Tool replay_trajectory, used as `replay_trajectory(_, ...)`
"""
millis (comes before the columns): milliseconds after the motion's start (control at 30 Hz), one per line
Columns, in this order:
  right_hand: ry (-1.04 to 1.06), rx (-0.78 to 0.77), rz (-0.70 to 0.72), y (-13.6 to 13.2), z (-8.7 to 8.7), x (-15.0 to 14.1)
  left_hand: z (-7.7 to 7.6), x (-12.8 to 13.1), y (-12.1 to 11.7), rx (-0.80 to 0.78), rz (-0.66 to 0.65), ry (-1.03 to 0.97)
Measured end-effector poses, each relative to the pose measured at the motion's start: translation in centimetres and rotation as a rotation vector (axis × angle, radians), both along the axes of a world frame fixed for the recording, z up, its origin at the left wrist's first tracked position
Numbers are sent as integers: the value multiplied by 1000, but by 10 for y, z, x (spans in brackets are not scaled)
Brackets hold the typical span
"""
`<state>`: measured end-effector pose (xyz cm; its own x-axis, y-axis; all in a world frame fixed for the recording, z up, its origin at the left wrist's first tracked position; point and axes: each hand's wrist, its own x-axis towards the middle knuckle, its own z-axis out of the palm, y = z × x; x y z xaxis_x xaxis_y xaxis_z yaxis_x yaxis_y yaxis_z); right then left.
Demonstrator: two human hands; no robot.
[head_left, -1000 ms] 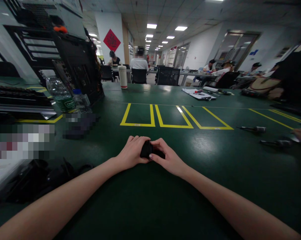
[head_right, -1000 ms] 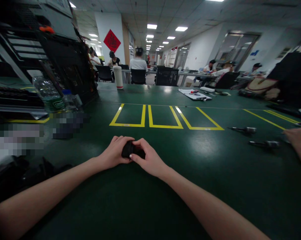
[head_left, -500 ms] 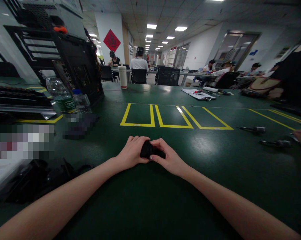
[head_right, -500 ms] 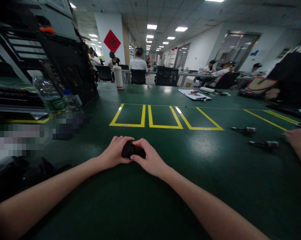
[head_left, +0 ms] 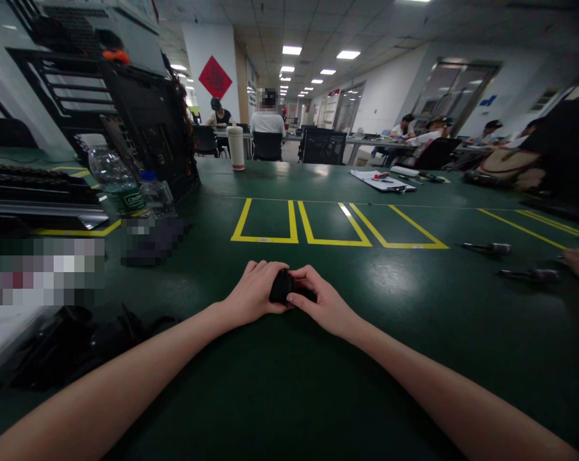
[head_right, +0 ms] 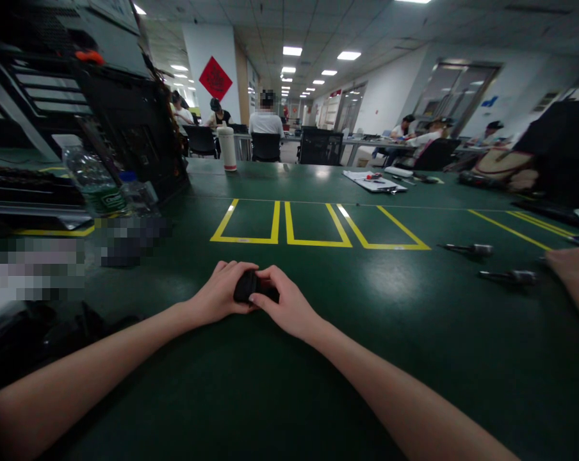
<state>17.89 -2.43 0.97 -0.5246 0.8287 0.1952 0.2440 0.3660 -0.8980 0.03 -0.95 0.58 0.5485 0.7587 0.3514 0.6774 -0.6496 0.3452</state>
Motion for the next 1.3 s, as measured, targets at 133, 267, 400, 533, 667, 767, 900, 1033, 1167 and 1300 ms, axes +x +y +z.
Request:
replay_trajectory(133, 31, 31, 29, -1, -1, 2, 2, -1, -1, -9, -6, 12)
replay_trajectory(267, 62, 8, -5, -1, -1, 0, 2, 0, -1, -1, -4, 6)
replay_trajectory(400, 42, -41, -24, 0, 0, -2, 1, 1, -1, 2, -5, 4)
replay_trajectory(533, -4, -28, -2, -1, 1, 0, 2, 0, -1, -15, -3, 2)
replay_trajectory(667, -2, 78, 5, -2, -1, 2, 3, -1, -1, -30, -10, 12)
replay_trajectory(767, 0, 100, -32, -1, -3, 0, 2, -2, -1, -19, -14, 13)
replay_trajectory(900, 27, 67, -64, 1, -3, -3, 0, 0, 0, 7, 0, 9)
replay_trajectory(1033, 23, -11, -47, 0, 1, -3, -1, 1, 1, 7, 8, 8)
replay_trajectory(1167, -9, 7, -13, -2, 0, 0, 0, 0, 0, -4, 6, 12)
replay_trajectory(1300, 27, 48, -10, -1, -3, 0, 0, -1, 0, -6, -1, 2)
